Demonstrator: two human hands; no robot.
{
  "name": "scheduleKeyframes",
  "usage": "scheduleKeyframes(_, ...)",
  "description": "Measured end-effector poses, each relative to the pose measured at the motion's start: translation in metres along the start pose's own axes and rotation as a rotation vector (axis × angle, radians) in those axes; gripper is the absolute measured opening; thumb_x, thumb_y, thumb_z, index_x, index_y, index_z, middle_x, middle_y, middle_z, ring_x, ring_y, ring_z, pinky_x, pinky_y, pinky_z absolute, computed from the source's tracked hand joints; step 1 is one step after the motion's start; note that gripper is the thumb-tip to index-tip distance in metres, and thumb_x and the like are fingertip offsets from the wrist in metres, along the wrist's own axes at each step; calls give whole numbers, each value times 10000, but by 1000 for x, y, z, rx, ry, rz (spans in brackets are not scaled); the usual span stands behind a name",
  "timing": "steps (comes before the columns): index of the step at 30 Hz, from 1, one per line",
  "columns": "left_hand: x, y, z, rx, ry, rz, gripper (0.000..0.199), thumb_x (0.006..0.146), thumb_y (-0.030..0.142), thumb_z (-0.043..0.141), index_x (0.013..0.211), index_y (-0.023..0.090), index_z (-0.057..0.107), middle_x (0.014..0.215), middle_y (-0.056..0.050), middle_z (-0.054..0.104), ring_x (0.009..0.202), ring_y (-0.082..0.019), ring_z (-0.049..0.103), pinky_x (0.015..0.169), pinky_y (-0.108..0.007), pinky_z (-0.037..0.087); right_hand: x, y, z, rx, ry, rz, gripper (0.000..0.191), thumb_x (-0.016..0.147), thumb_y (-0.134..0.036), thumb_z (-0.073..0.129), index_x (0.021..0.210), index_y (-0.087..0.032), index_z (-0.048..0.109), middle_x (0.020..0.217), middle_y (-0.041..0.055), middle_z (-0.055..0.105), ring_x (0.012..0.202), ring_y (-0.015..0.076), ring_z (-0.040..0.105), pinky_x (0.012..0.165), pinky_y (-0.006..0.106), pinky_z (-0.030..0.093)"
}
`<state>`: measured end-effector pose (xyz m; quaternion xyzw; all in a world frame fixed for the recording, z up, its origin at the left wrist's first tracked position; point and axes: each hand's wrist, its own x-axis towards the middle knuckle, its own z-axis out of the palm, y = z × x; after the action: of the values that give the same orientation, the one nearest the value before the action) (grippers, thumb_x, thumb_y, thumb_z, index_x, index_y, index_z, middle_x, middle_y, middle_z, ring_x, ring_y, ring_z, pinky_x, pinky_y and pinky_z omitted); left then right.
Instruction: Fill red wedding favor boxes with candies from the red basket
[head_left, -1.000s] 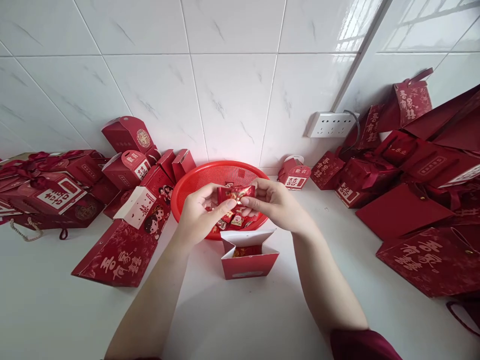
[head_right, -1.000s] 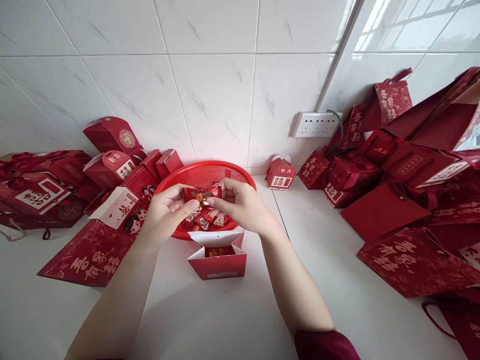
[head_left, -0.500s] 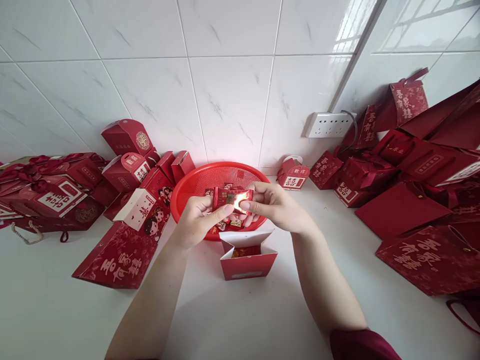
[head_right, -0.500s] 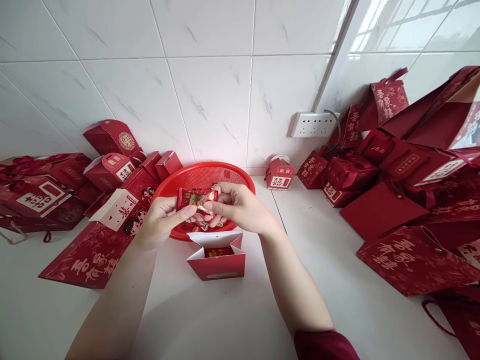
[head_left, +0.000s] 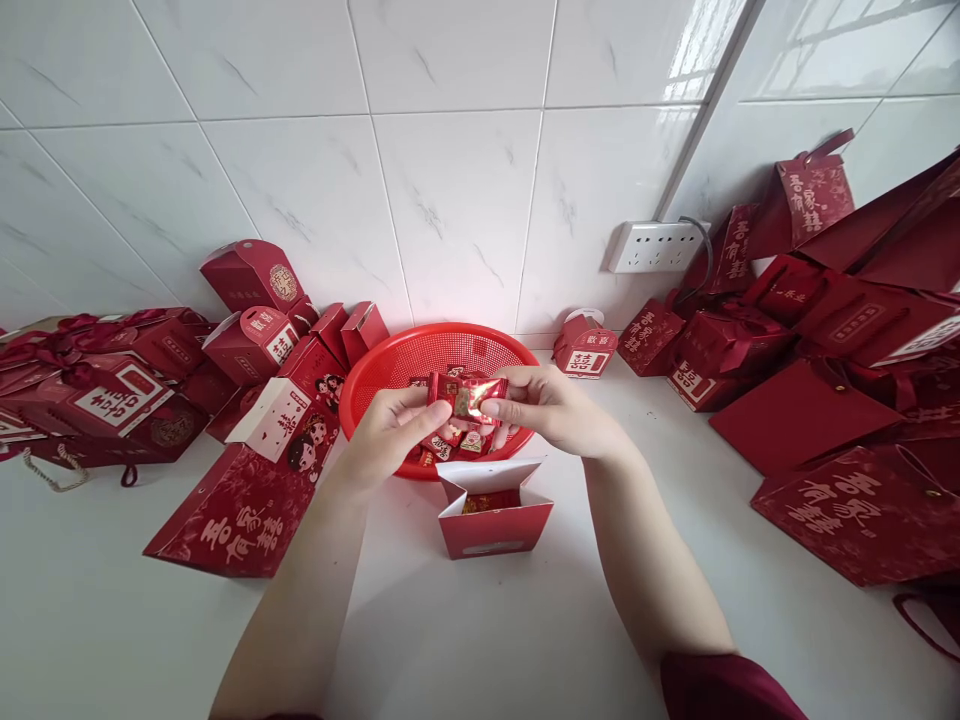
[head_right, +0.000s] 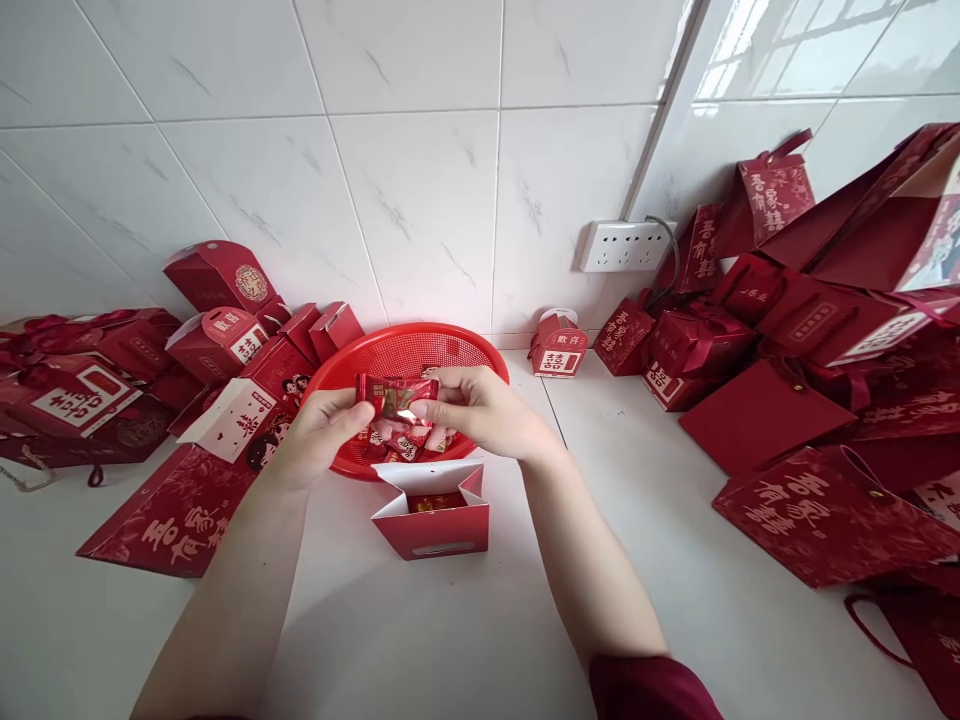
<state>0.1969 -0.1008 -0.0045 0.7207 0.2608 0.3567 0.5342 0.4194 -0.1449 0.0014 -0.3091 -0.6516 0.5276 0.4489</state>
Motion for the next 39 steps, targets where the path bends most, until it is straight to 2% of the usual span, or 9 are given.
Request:
scheduleKeyframes(3,1,-2,0,56,160,-91,325,849,439,722,1000,155,768,849,-67,751,776,-195,701,706,-292,572,3,4,-3,-119,67,19,262,906,-422,675,863,-164,665,787,21,689,663,132,664,636,259,550)
scheduleKeyframes(7,-1,-2,1,108,195,-125,324,835,471,719,839,151,768,803,-61,743,775,-222,703,714,-322,572,5,8,-6,-106,88,60,323,963,-453,581,840,-167,668,777,19,683,725,128,645,695,253,526)
scheduleKeyframes(14,1,1,-2,68,78,-101,391,913,467,627,695,153,709,695,-53,697,751,-199,665,754,-306,523,4,10,-12,6,62,77,333,908,-478,659,798,-166,693,805,19,693,737,137,640,706,264,497)
scheduleKeyframes(20,3,-5,-3,-94,54,-131,304,906,419,660,907,141,784,796,-86,763,688,-154,647,696,-267,524,3,9,-12,33,47,83,321,923,-456,650,799,-164,704,792,25,708,718,136,656,704,266,487)
scheduleKeyframes(29,2,-7,-4,-136,50,-180,332,892,441,668,939,130,774,810,-102,763,702,-170,662,650,-262,518,2,6,-11,-16,22,79,367,928,-507,621,845,-160,707,765,35,709,710,146,650,717,275,482)
scheduleKeyframes(32,2,-4,-1,-98,40,-136,321,897,443,657,956,137,738,910,-97,752,772,-178,672,695,-272,525,0,3,-11,-36,27,77,368,927,-514,619,829,-168,697,779,34,704,728,151,652,710,274,492)
scheduleKeyframes(35,-1,4,2,-6,16,-76,277,871,401,696,1040,185,654,1020,-64,709,881,-176,664,765,-273,523,-7,-5,-13,-142,103,13,356,925,-498,630,773,-180,680,754,16,654,713,134,609,671,259,482)
scheduleKeyframes(37,-3,11,3,148,-18,-71,308,844,384,724,1076,207,623,1069,-54,684,915,-176,654,782,-273,514,-14,-12,-15,-243,188,-52,339,922,-476,646,753,-184,678,712,3,601,658,114,548,608,245,448)
scheduleKeyframes(39,-5,15,4,351,-117,-60,342,792,392,764,1059,210,652,1096,-55,677,943,-194,646,788,-275,499,-23,-18,-17,-334,255,-91,319,915,-453,665,740,-187,682,641,-10,558,575,98,486,527,241,401)
